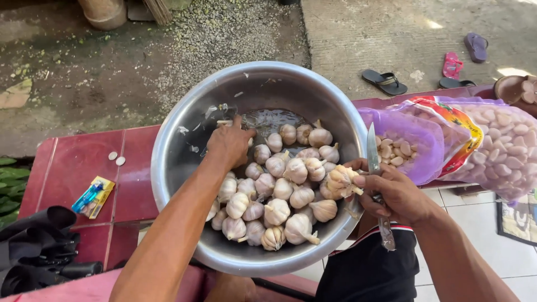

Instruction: The person sits on a low tiled platform and peels garlic cloves using a small knife. They hold a garlic bulb, separate cloves, and trim the ends and skins, placing the peeled cloves into a metal bowl. A second person is visible in the background also working with garlic.

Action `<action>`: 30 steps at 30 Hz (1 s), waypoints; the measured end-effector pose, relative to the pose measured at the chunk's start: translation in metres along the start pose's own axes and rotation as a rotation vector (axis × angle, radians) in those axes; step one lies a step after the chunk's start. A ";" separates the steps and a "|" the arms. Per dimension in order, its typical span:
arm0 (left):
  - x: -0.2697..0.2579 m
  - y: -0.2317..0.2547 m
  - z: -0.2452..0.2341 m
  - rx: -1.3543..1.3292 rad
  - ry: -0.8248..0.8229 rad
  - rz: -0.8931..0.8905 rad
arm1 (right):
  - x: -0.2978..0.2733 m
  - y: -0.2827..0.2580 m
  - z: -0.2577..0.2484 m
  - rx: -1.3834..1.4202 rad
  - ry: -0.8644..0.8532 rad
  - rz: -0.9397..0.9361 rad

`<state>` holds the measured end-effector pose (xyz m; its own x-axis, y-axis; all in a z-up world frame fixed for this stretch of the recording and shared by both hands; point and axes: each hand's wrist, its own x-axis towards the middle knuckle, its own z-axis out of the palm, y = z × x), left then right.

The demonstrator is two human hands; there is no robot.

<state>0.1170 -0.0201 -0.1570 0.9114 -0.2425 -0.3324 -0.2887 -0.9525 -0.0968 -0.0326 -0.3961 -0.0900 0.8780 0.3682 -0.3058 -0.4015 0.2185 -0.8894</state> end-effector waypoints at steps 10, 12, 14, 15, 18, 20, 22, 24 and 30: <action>-0.075 0.082 -0.135 -0.568 0.143 0.195 | 0.005 0.016 -0.021 0.285 -0.200 -0.143; -0.070 0.115 -0.142 -0.489 0.131 0.330 | 0.006 0.027 -0.032 0.447 -0.248 -0.156; -0.062 0.137 -0.142 -0.429 0.114 0.441 | 0.010 0.044 -0.053 0.468 -0.250 -0.135; -0.060 0.151 -0.139 -0.361 0.086 0.563 | 0.006 0.057 -0.063 0.500 -0.240 -0.119; -0.014 0.146 -0.103 -0.660 0.510 0.617 | 0.007 0.030 -0.040 0.503 -0.347 -0.076; 0.008 0.142 -0.093 -0.678 0.606 0.558 | 0.012 0.040 -0.052 0.506 -0.321 -0.097; 0.014 0.144 -0.083 -0.719 0.671 0.498 | 0.005 0.050 -0.059 0.521 -0.269 -0.093; 0.016 0.145 -0.087 -0.732 0.619 0.457 | 0.003 0.052 -0.062 0.489 -0.252 -0.087; 0.000 0.126 -0.125 -1.027 0.095 0.378 | -0.005 -0.004 -0.015 0.520 -0.343 -0.018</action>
<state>0.1174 -0.1635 -0.0526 0.8470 -0.5223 -0.0986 -0.2126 -0.5030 0.8377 -0.0318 -0.4120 -0.0901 0.7869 0.6106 -0.0891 -0.5373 0.6070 -0.5855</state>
